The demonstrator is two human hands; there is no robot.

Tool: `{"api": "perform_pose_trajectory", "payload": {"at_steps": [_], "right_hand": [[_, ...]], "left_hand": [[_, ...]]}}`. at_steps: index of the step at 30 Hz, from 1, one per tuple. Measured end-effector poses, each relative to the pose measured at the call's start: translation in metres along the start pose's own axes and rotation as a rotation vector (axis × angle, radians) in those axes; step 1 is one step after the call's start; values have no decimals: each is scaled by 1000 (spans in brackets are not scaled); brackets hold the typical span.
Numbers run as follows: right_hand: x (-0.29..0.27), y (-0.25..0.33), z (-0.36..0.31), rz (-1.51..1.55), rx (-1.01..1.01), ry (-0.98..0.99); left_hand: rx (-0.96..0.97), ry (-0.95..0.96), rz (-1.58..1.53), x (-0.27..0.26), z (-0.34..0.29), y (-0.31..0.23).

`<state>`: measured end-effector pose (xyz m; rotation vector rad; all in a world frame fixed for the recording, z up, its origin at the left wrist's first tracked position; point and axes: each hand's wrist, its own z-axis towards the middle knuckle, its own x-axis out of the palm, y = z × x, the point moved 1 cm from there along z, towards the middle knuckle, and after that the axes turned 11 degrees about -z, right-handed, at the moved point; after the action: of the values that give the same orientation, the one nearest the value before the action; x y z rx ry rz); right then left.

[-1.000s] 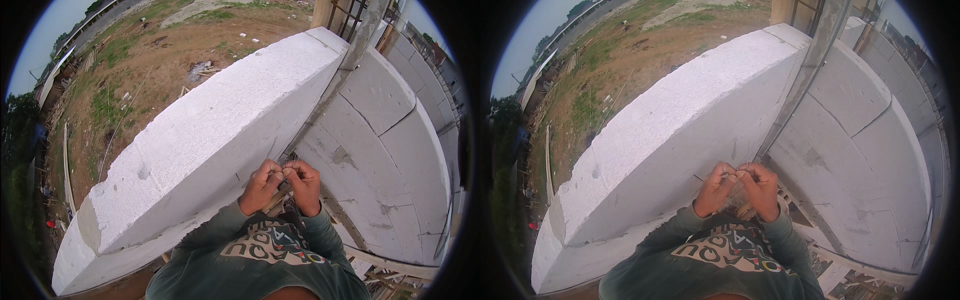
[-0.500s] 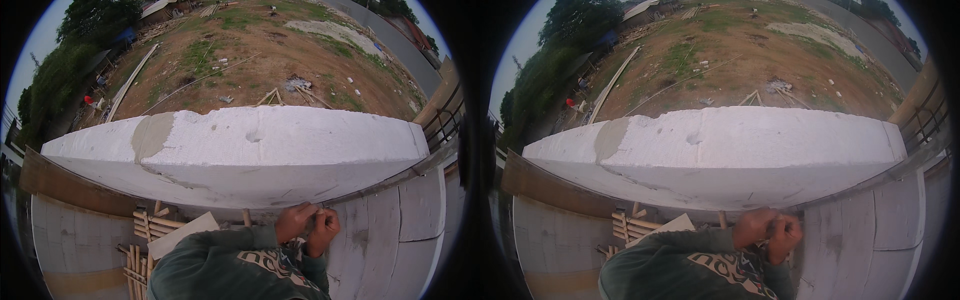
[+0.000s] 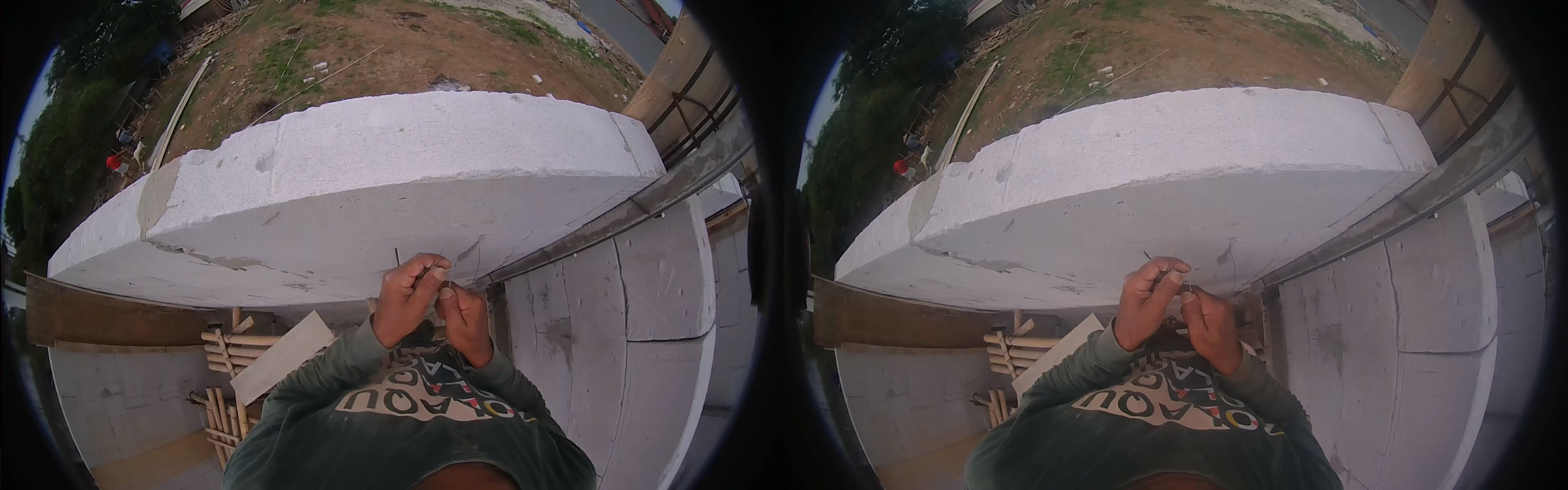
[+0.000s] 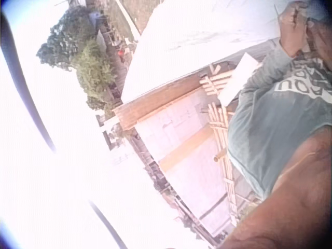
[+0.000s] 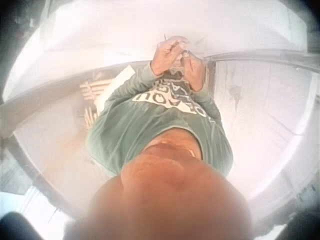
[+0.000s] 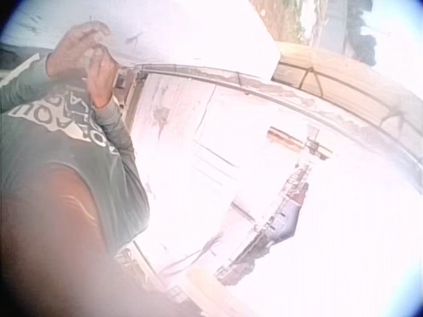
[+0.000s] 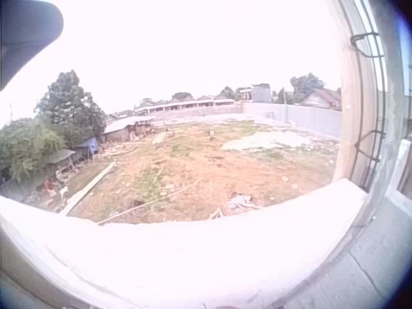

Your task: The person secures a vertical metal stud to a white block wall using a hammer and nails, then ties the stud to a wooden frame with wire using pliers. The person repeatedly hammers nails into the stud and wall, then twists wire around the stud and frame to fasten them together.

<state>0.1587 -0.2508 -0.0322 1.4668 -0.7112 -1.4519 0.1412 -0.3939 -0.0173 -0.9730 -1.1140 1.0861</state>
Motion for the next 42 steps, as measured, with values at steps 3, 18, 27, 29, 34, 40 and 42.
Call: {"api": "perform_pose_trajectory", "payload": {"at_steps": [3, 18, 27, 29, 34, 40, 42], "right_hand": [[-1, 4, 2, 120, 7, 31], [10, 16, 12, 99, -41, 168], [29, 20, 23, 87, -15, 280], [29, 19, 24, 71, 28, 320], [33, 14, 18, 262, 83, 309], [37, 6, 4, 318, 191, 5], [38, 5, 4, 259, 238, -13]], "left_hand": [[-62, -46, -60, 2, -4, 1], [36, -99, -8, -18, -6, -5], [116, -49, 177, -32, -4, -25], [63, -35, 189, -33, -5, -27], [133, 36, 293, -37, -4, -24], [-122, -127, -149, -35, -8, -1], [-111, -168, -151, -35, -9, 5]]}}
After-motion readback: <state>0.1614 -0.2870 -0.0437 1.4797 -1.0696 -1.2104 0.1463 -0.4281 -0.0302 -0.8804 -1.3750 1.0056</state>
